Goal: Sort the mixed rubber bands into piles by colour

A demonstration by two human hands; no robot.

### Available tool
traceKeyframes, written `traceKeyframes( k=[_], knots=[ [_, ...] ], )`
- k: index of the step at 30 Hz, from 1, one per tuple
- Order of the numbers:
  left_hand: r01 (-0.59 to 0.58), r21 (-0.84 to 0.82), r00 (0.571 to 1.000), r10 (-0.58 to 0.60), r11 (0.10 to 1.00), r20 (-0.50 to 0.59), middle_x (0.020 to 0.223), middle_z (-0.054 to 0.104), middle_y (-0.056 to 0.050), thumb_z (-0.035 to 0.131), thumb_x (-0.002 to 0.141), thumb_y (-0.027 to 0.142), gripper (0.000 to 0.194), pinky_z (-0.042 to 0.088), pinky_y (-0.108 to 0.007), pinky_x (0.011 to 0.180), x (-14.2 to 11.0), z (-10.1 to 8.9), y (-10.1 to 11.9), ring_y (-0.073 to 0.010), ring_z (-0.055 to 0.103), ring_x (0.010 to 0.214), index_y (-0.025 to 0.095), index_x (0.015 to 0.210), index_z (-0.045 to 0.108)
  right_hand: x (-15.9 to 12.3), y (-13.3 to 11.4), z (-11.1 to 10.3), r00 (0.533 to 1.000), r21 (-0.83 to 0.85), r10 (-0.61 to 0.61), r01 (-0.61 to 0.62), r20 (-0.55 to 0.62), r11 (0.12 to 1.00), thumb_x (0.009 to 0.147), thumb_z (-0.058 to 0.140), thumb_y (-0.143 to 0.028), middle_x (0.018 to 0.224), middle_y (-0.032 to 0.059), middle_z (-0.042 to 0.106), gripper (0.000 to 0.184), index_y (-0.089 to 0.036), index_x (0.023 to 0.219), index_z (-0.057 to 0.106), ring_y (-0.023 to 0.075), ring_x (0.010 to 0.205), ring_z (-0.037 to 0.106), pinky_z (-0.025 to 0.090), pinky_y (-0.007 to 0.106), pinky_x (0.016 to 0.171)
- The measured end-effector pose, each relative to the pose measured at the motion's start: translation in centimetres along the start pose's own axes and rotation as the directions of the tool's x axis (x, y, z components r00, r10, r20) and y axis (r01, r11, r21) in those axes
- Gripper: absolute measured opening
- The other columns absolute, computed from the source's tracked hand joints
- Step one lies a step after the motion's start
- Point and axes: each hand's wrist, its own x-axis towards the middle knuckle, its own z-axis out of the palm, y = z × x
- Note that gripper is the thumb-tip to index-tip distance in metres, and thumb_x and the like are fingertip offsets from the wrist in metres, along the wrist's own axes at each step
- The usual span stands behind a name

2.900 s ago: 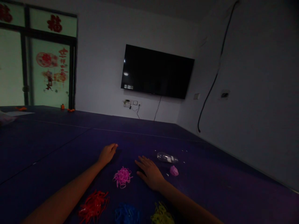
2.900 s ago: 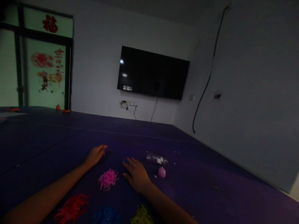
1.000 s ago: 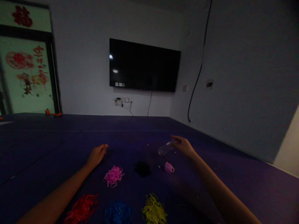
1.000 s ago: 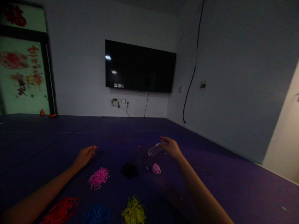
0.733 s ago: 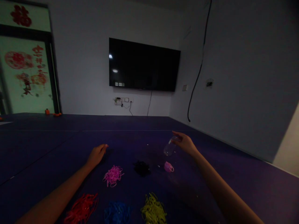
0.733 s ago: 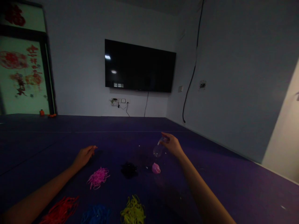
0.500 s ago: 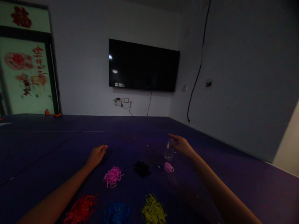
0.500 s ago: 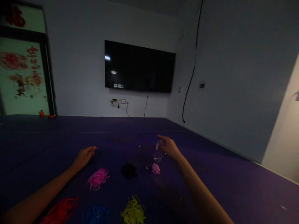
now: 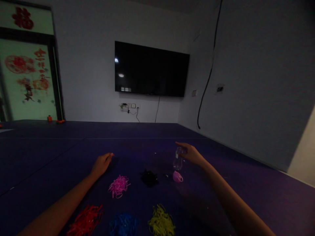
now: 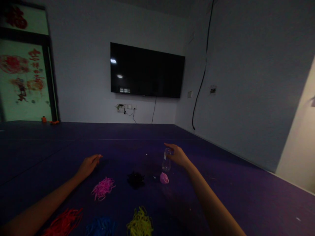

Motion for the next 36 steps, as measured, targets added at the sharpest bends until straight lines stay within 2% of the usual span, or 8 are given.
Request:
traceKeyframes(
  k=[7, 12, 14, 17, 20, 22, 30, 36],
  knots=[
    [0.0, 0.002, 1.0, 0.0, 1.0, -0.001, 0.056, 0.058, -0.001, 0.027, 0.085, 0.055, 0.051, 0.042, -0.027, 0.053, -0.2, -0.1, 0.3, -0.0205, 0.059, 0.057, 0.02, 0.086, 0.064, 0.0, -0.3, -0.4, 0.999, -0.043, -0.046, 0.046, -0.005, 0.998, 0.064, 0.06, -0.015, 0.114, 0.0068, 0.062, 0.049, -0.021, 0.113, 0.062, 0.0226, 0.101, 0.059, 0.047, 0.036, 0.088],
    [-0.011, 0.027, 1.0, 0.01, 1.0, 0.029, 0.052, 0.056, -0.001, 0.027, 0.084, 0.056, 0.051, 0.039, -0.026, 0.051, -0.2, -0.3, 0.5, -0.0194, 0.057, 0.054, 0.02, 0.07, 0.06, -0.3, -3.3, 1.5, 0.933, -0.211, -0.199, 0.138, -0.299, 0.968, 0.076, 0.055, -0.026, 0.117, 0.0119, 0.059, 0.033, -0.016, 0.106, 0.065, 0.0274, 0.116, 0.048, 0.034, 0.045, 0.102],
    [-0.002, 0.028, 0.999, 0.001, 1.0, 0.042, 0.052, 0.056, 0.0, 0.027, 0.084, 0.056, 0.05, 0.039, -0.025, 0.05, -0.2, -0.3, 0.5, -0.0188, 0.056, 0.054, 0.02, 0.07, 0.059, -1.2, -5.5, 3.9, 0.937, -0.218, -0.266, 0.218, -0.225, 0.951, 0.084, 0.046, -0.026, 0.12, 0.0093, 0.058, 0.031, -0.019, 0.108, 0.065, 0.0253, 0.119, 0.046, 0.032, 0.045, 0.103],
    [0.009, 0.021, 0.999, -0.01, 1.0, 0.051, 0.053, 0.056, 0.0, 0.028, 0.084, 0.053, 0.048, 0.039, -0.025, 0.05, -0.2, -0.3, 0.6, -0.0179, 0.056, 0.052, 0.02, 0.072, 0.059, -3.2, -9.0, 8.1, 0.948, -0.148, -0.31, 0.317, 0.068, 0.937, 0.09, 0.038, -0.029, 0.127, 0.0076, 0.054, 0.036, -0.021, 0.118, 0.059, 0.0225, 0.121, 0.044, 0.033, 0.042, 0.102],
    [-0.005, 0.013, 0.998, 0.004, 1.0, 0.057, 0.054, 0.056, 0.0, 0.028, 0.084, 0.052, 0.046, 0.039, -0.025, 0.051, -0.3, -0.3, 0.7, -0.0176, 0.056, 0.052, 0.02, 0.068, 0.057, -5.1, -11.0, 11.4, 0.888, -0.08, -0.327, 0.369, 0.322, 0.926, 0.091, 0.039, -0.038, 0.138, 0.0076, 0.043, 0.044, -0.022, 0.131, 0.047, 0.0236, 0.128, 0.036, 0.03, 0.042, 0.104],
    [-0.018, 0.016, 0.998, 0.017, 1.0, 0.056, 0.053, 0.056, 0.0, 0.028, 0.084, 0.052, 0.045, 0.039, -0.025, 0.051, -0.3, -0.2, 0.8, -0.0178, 0.056, 0.052, 0.02, 0.064, 0.054, -5.8, -11.4, 12.6, 0.857, -0.067, -0.317, 0.374, 0.407, 0.925, 0.09, 0.039, -0.043, 0.142, 0.0056, 0.038, 0.048, -0.026, 0.135, 0.041, 0.0253, 0.131, 0.031, 0.026, 0.046, 0.105],
    [-0.044, 0.013, 0.998, 0.044, 0.999, 0.038, 0.053, 0.057, 0.0, 0.03, 0.084, 0.049, 0.043, 0.041, -0.026, 0.052, -0.4, -0.2, 0.9, -0.0178, 0.058, 0.052, 0.02, 0.065, 0.056, -5.8, -10.4, 13.6, 0.825, 0.019, -0.363, 0.394, 0.434, 0.919, 0.09, 0.04, -0.034, 0.132, 0.0088, 0.05, 0.041, -0.019, 0.126, 0.052, 0.0234, 0.123, 0.044, 0.029, 0.042, 0.105],
    [-0.021, -0.11, 0.997, 0.013, 0.994, -0.075, 0.057, 0.06, -0.001, 0.031, 0.084, 0.055, 0.05, 0.044, -0.027, 0.053, -0.8, -0.5, 1.0, -0.0169, 0.059, 0.052, 0.017, 0.08, 0.064, -6.1, -10.4, 13.7, 0.908, -0.025, -0.28, 0.303, 0.31, 0.953, 0.088, 0.044, -0.04, 0.133, 0.0118, 0.049, 0.047, -0.018, 0.13, 0.049, 0.0267, 0.126, 0.04, 0.03, 0.044, 0.104]
  ],
)
